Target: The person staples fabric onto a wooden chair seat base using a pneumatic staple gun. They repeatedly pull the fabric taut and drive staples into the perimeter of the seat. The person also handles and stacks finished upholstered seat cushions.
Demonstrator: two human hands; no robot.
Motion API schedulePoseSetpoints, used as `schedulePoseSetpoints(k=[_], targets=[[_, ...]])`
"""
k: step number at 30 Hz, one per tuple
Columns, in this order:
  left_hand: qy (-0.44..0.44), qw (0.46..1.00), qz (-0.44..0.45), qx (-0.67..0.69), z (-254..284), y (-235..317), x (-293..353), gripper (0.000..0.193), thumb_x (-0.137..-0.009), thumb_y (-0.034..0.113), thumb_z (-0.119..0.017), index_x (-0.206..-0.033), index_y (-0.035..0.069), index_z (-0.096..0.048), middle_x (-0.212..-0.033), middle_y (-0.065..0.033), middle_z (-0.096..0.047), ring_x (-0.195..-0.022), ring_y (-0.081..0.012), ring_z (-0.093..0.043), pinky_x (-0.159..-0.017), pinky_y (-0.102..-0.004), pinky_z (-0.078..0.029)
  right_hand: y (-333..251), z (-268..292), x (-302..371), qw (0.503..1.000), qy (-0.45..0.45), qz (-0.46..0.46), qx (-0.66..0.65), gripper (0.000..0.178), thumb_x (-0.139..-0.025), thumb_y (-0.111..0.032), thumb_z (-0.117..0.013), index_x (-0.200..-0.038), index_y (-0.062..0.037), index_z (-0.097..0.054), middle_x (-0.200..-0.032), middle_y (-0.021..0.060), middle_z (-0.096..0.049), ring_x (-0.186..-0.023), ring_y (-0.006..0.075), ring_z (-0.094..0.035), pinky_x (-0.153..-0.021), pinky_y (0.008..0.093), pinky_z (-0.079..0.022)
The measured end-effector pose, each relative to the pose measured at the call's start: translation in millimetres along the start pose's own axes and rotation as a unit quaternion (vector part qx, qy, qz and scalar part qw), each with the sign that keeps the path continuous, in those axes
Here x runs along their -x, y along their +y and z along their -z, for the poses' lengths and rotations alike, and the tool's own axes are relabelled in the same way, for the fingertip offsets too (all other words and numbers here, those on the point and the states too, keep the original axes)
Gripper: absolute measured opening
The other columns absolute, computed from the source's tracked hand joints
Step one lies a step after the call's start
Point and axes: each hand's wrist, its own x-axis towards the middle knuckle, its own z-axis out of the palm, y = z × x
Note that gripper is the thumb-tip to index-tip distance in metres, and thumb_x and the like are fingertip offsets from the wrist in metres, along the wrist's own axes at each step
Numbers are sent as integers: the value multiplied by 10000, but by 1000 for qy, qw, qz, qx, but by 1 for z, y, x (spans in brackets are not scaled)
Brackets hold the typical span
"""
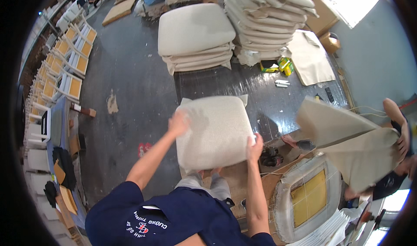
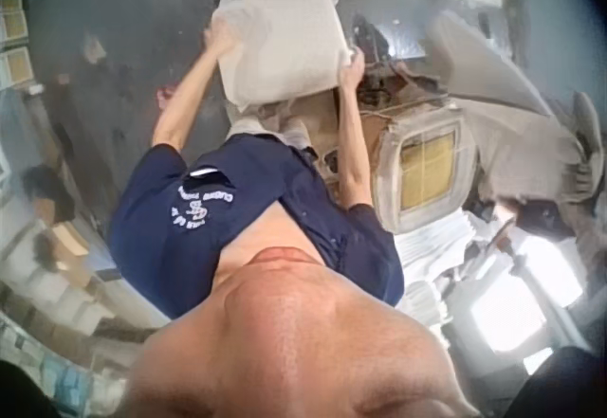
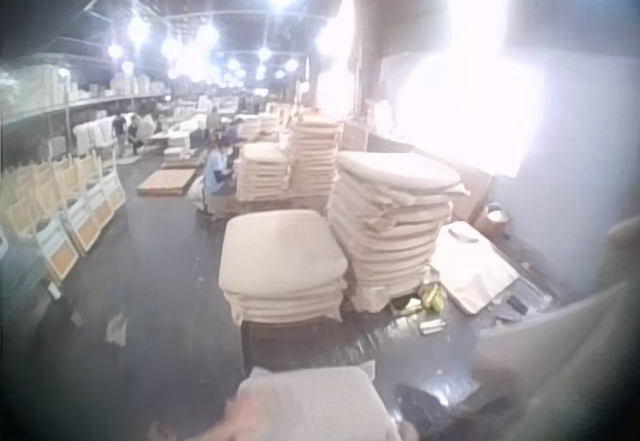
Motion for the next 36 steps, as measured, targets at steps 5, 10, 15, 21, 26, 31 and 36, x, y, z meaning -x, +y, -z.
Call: schedulePoseSetpoints(k=[5,10,15,21,26,31,36], targets=[[-195,977,32,-80,-99,13,50,1163,-957,739,-614,-1766,223,43,-1804,-188,218,-1629,-442,282,-1285,-670,136,20,-73,24,926,-235,81,283,806,-1028,-454,-667,-1671,-68,-372,-1752,231,-293,-1619,492,-217,-1277,664,-231],[-172,981,41,-85,-119,11,46,1273,-897,792,-652,-1761,182,58,-1777,-279,218,-1598,-522,293,-1233,-728,179,41,-129,-63,901,-229,174,325,843,-1054,-508,-608,-1722,-99,-295,-1807,214,-164,-1649,525,-82,-1273,745,-124],[-141,988,25,-55,-135,7,45,1286,-883,791,-669,-1762,160,26,-1770,-317,186,-1590,-563,272,-1211,-763,173,-12,-245,-133,885,-164,253,355,677,-1091,-504,-541,-1697,-234,-401,-1804,174,-215,-1654,513,-77,-1270,764,-43],[-148,984,40,-90,-134,3,40,1182,-880,729,-694,-1749,119,-175,-1785,-315,75,-1608,-569,199,-1223,-768,142,-133,-378,-26,854,-323,352,203,627,-1077,-561,-520,-1612,-235,-532,-1777,151,-303,-1664,452,-126,-1287,742,-47],[-55,994,22,-87,-145,2,47,1035,-933,661,-669,-1720,105,-292,-1802,-268,-92,-1643,-545,27,-1248,-765,72,-130,-385,-19,744,-475,457,109,580,-1071,-549,-535,-1564,-247,-593,-1755,134,-354,-1654,440,-182,-1301,706,-117],[97,991,19,-85,-95,-5,-21,830,-1005,517,-646,-1703,171,-360,-1813,-198,-144,-1650,-509,-95,-1238,-749,-195,-48,-262,-136,865,-309,353,180,560,-1082,-501,-551,-1581,-246,-569,-1721,152,-404,-1633,390,-285,-1310,658,-168],[136,978,154,33,-67,-21,-129,539,-1084,452,-553,-1506,118,-581,-1547,-172,-547,-1415,-416,-497,-1099,-621,-419,0,-205,-221,897,-195,253,306,481,-1078,-466,-556,-1452,-180,-653,-1472,165,-625,-1447,372,-516,-1187,633,-353]])
